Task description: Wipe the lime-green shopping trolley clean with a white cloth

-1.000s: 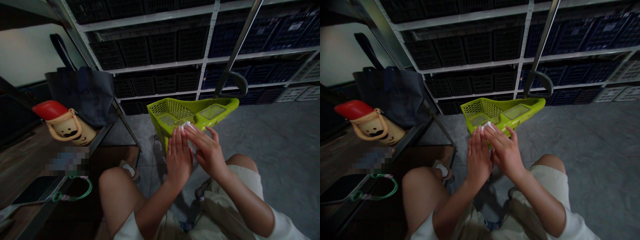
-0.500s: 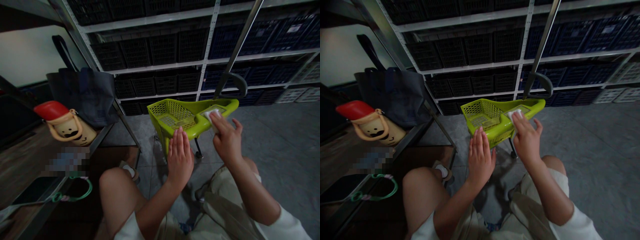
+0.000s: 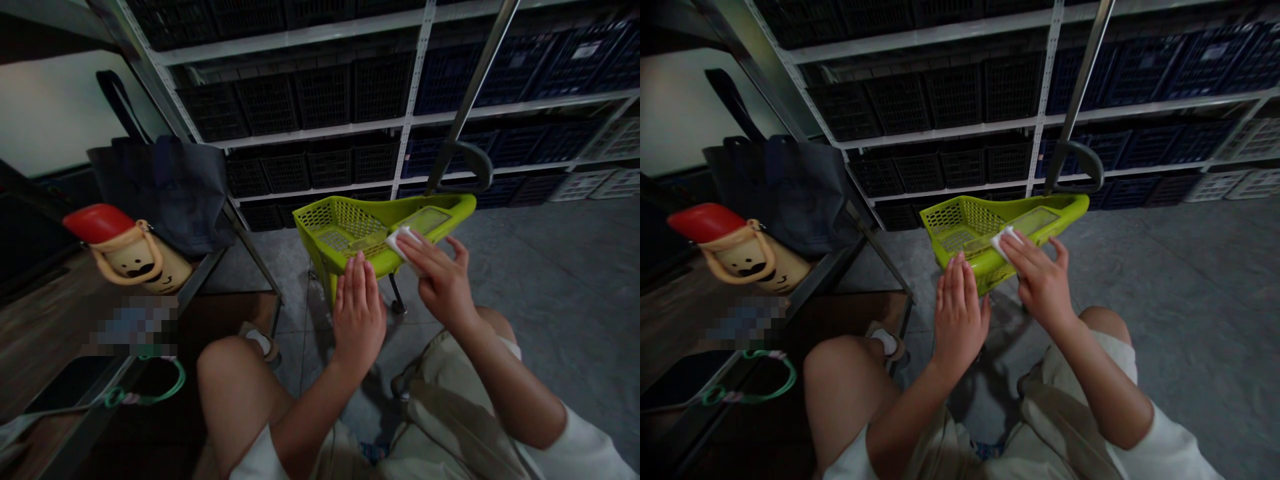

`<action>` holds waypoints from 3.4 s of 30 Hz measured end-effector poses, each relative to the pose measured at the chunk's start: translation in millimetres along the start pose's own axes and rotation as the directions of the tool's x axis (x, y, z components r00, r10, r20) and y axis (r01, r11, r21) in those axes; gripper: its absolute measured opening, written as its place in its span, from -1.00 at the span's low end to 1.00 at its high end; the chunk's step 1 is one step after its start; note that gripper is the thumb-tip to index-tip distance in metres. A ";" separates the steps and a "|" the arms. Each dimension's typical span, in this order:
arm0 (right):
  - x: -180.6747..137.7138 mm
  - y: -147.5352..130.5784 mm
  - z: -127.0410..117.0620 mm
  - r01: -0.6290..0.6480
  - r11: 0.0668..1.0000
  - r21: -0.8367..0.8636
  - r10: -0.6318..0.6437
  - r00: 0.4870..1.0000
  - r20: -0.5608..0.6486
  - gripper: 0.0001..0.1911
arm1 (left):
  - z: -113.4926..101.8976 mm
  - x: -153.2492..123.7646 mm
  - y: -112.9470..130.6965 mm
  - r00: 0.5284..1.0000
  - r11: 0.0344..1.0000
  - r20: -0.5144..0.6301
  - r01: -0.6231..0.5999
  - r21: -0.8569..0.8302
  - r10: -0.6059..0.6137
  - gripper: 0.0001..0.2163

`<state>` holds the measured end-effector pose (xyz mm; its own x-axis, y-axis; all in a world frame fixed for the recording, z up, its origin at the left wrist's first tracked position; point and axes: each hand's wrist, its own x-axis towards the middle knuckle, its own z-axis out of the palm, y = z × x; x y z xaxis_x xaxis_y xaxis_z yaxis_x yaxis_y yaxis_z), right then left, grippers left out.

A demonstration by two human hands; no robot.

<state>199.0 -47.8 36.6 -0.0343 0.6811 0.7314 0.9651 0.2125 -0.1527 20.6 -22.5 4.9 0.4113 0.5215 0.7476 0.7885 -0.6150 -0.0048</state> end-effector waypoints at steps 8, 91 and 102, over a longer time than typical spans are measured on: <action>2.5 -16.2 4.9 -0.133 0.991 -0.032 0.130 0.988 -0.083 -0.26 | 3.3 -0.6 2.4 1.000 1.000 -0.006 0.021 -0.005 -0.021 -0.40; 45.0 -17.1 82.4 0.021 1.000 -0.016 -0.022 0.996 -0.091 -0.22 | 69.4 53.2 -53.3 0.998 0.996 0.053 -0.029 0.089 0.024 -0.34; 78.3 17.3 107.8 0.100 0.995 0.006 -0.099 0.992 -0.077 -0.22 | 93.8 87.7 -68.9 0.992 0.994 0.113 -0.069 0.081 0.059 -0.36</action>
<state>185.1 84.7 19.7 -0.1094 0.6005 0.7921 0.9553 0.2838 -0.0833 45.2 121.1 8.5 0.5063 0.5476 0.6662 0.7929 -0.5993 -0.1100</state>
